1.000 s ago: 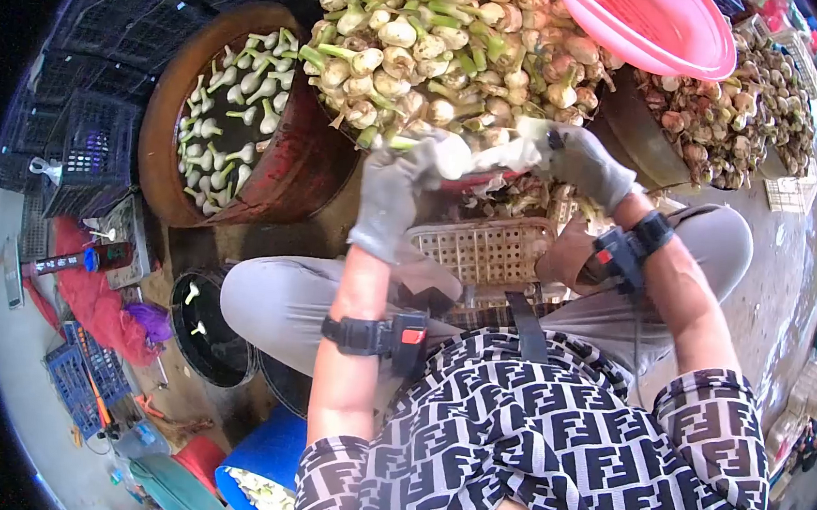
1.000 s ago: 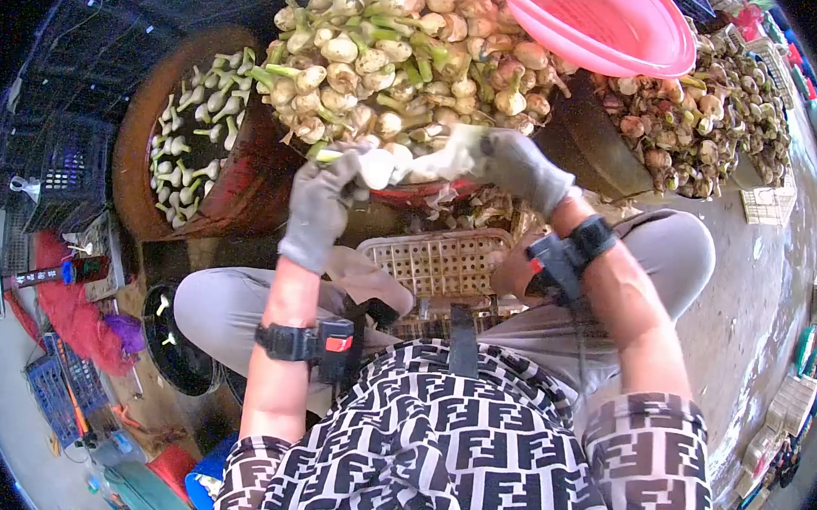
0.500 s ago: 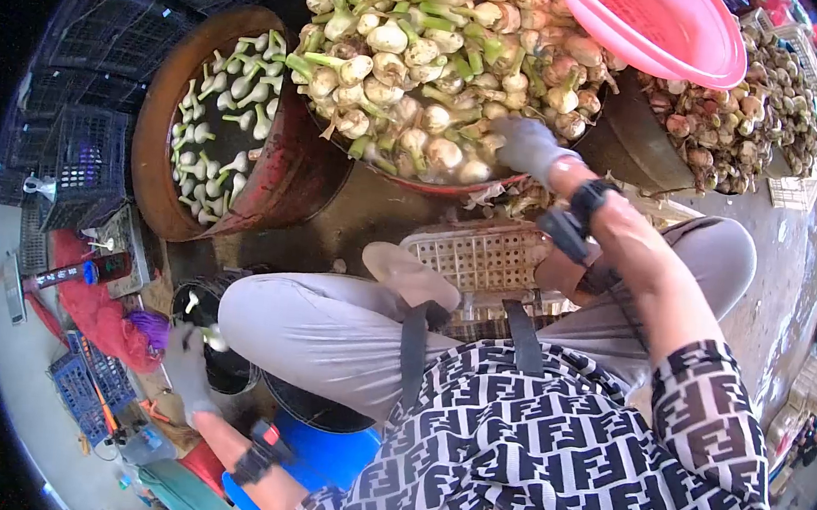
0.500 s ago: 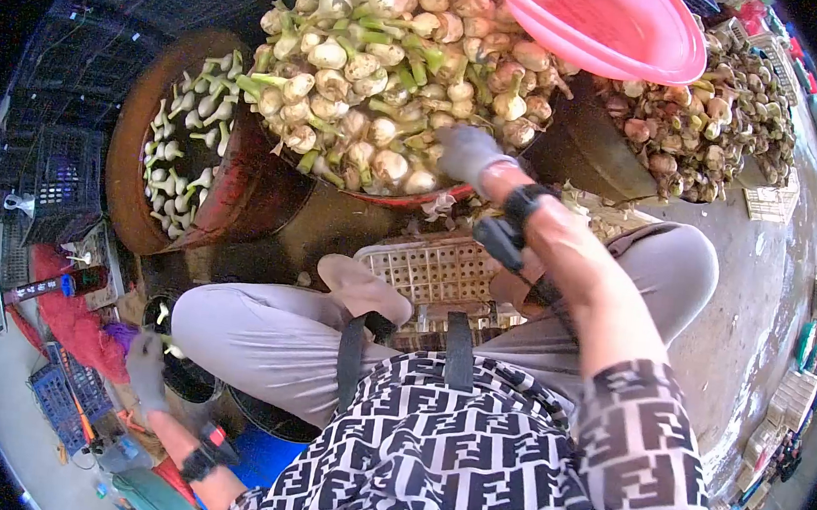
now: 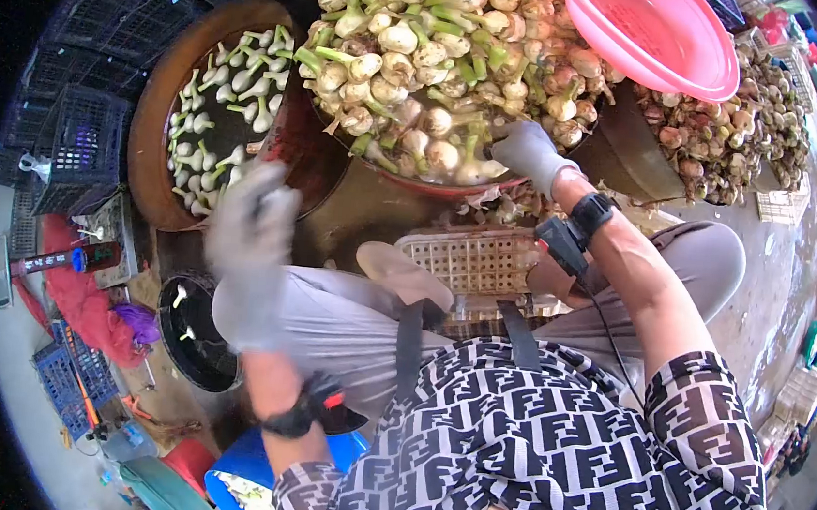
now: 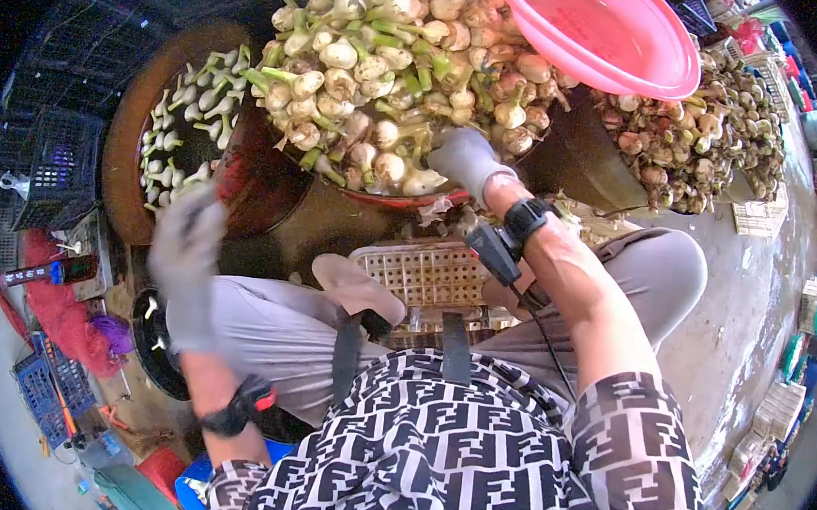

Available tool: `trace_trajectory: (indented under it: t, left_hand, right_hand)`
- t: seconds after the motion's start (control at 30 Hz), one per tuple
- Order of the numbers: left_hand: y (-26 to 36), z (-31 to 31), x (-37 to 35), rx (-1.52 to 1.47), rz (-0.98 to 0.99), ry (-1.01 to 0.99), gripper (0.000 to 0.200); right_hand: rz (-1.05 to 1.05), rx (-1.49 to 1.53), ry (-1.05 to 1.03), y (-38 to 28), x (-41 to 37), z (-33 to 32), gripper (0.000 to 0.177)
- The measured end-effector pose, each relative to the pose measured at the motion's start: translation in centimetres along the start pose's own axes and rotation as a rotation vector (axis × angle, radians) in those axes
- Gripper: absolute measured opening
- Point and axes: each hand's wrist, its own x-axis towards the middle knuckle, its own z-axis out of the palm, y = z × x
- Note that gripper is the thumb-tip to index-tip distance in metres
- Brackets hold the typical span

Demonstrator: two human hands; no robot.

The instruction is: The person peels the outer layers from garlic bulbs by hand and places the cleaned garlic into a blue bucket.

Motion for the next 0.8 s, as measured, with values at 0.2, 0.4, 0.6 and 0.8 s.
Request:
trace_trajectory:
  t: [0.2,0.4,0.6,0.8]
  left_hand:
    - [-1.4,16.2,-2.0,0.212,0.043,-0.487,0.073]
    - [-3.0,17.3,-3.2,0.096,0.087,-0.449,0.054]
    - [-3.4,15.7,-3.1,-0.247,-0.183,-0.546,0.041]
    - [-4.2,15.7,-2.7,-1.302,-0.856,-0.534,0.031]
  right_hand:
    - [0.206,1.290,-0.072,-1.2,-3.2,1.7,0.013]
    - [-0.354,0.749,0.117,-0.6,-5.0,2.3,0.012]
    - [-0.433,0.835,0.053,-1.2,-5.5,1.6,0.008]
    - [-0.104,0.978,0.151,-3.5,-6.7,0.6,0.019]
